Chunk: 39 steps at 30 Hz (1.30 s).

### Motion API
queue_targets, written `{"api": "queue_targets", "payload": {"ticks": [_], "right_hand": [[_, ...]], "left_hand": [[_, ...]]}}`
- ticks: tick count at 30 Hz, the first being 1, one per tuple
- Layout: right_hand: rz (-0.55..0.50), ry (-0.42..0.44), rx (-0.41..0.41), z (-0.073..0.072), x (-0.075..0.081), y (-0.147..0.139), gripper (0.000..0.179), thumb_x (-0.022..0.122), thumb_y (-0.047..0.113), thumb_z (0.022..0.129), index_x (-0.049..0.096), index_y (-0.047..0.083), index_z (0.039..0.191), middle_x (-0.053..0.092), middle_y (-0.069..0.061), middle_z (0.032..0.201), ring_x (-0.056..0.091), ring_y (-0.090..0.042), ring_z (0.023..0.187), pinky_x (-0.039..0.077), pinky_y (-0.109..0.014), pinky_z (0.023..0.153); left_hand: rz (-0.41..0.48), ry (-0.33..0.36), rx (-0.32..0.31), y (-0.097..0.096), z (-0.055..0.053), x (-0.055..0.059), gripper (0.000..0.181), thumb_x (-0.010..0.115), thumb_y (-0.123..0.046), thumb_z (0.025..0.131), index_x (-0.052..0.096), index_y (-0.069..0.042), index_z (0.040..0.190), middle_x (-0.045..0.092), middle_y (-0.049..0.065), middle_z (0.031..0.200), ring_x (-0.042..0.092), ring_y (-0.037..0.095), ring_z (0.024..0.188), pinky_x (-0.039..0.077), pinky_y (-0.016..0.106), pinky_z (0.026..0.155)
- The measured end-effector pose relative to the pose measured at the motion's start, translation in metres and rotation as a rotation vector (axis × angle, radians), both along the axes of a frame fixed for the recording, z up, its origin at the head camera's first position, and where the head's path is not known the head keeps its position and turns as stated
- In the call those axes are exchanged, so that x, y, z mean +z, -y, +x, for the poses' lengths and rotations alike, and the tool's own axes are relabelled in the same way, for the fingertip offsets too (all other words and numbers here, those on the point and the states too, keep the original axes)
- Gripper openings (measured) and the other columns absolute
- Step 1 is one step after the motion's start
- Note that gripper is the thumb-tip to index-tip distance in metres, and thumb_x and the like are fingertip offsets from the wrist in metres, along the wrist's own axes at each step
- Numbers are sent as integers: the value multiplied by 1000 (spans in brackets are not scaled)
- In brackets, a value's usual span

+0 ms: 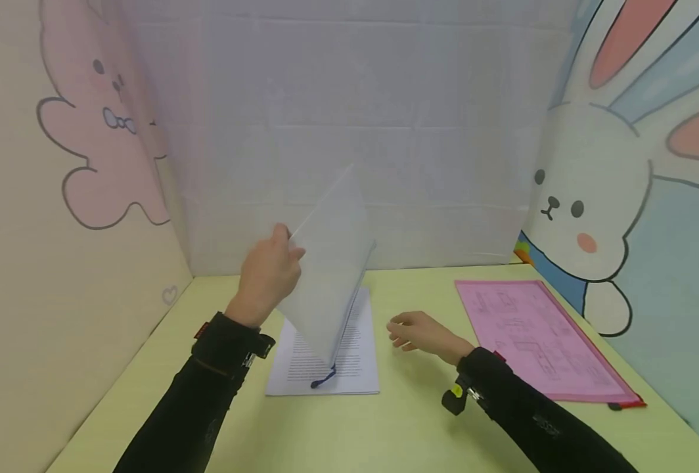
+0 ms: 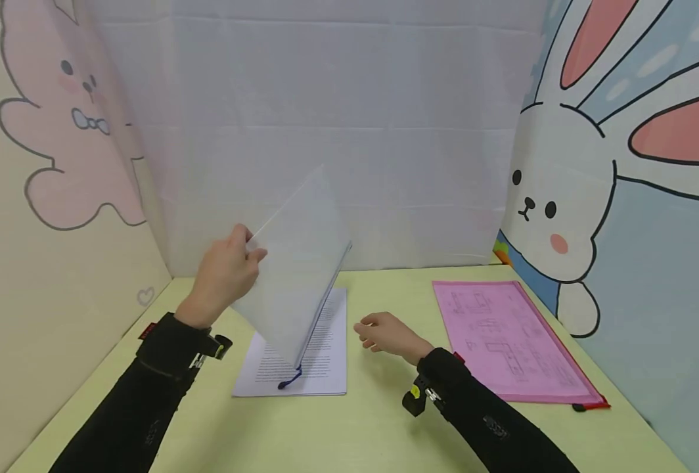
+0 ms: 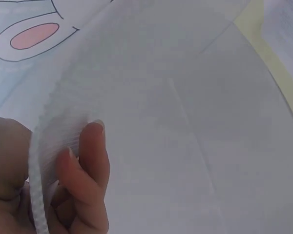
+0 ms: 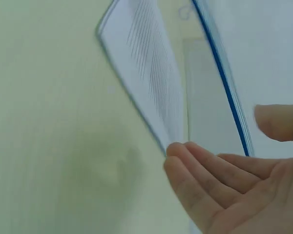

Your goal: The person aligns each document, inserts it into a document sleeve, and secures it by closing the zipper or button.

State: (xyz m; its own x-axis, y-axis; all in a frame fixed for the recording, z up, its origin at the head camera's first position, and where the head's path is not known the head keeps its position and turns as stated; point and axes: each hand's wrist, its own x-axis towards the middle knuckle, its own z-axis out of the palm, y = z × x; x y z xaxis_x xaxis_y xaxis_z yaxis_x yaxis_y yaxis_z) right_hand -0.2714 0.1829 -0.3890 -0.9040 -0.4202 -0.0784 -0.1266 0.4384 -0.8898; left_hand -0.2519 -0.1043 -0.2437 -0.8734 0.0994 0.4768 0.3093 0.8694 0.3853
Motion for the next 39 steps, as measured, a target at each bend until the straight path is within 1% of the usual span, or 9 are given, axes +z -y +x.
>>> {"api": "queue_targets", "payload": {"ticks": [5,8,14,18,22,25,28,33,39], "right_hand": [[-298,188,44,1,-5,20,76,48,40,107,19,-11,154,45,-35,145,48,-47,134,39,-53,112],[-428,239,35,1,-9,25,76,46,41,108,14,-9,155,39,-35,150,44,-47,138,36,-53,114],[-541,221,-86,-1,-16,20,62,54,25,107,26,-7,151,51,-27,139,60,-33,117,48,-47,102],[-560,199,-144,0,-13,7,60,56,18,105,24,5,154,56,-22,128,65,-26,100,57,-38,82],[-492,189,-112,6,-6,-4,63,54,21,106,17,14,157,63,-18,114,66,-21,77,55,-28,60],[-390,169,-68,13,-6,-8,65,53,27,107,16,14,158,66,-13,99,58,-16,59,43,-24,50],[-298,151,-45,18,-9,-10,67,55,30,106,18,10,157,66,-8,90,43,-13,52,31,-24,47],[-183,136,-69,23,-17,-14,69,62,30,102,25,0,153,65,-8,93,28,-13,51,24,-24,46],[-24,151,-108,27,-27,-16,79,70,27,96,26,-4,154,60,-5,83,25,-12,47,23,-25,45]], "left_hand": [[160,-18,-82,-16,-5,-18,22,57,-18,103,50,2,111,60,17,77,53,27,58,40,35,49],[249,-33,-113,-21,-8,-28,24,57,-18,104,50,3,115,63,18,79,54,26,60,41,33,51],[331,-14,-79,-22,-11,-42,30,56,-20,105,48,3,122,62,19,79,53,27,62,40,35,52],[303,109,-37,-23,-15,-50,39,55,-23,105,43,4,131,65,26,96,57,31,73,46,40,62],[270,258,-3,-25,-23,-69,47,52,-23,106,36,4,141,65,29,112,60,33,83,49,44,72],[248,322,31,-22,-28,-90,46,52,-21,107,36,5,141,65,29,109,61,32,81,50,43,70],[214,346,54,-18,-30,-111,44,52,-20,106,37,6,137,65,29,104,61,32,78,51,45,68],[113,427,45,-16,-25,-142,52,52,-23,106,33,12,140,64,29,95,61,33,76,51,47,68],[48,595,2,-11,-14,-160,54,59,-24,103,38,14,135,63,24,96,60,29,78,51,44,70]]}}
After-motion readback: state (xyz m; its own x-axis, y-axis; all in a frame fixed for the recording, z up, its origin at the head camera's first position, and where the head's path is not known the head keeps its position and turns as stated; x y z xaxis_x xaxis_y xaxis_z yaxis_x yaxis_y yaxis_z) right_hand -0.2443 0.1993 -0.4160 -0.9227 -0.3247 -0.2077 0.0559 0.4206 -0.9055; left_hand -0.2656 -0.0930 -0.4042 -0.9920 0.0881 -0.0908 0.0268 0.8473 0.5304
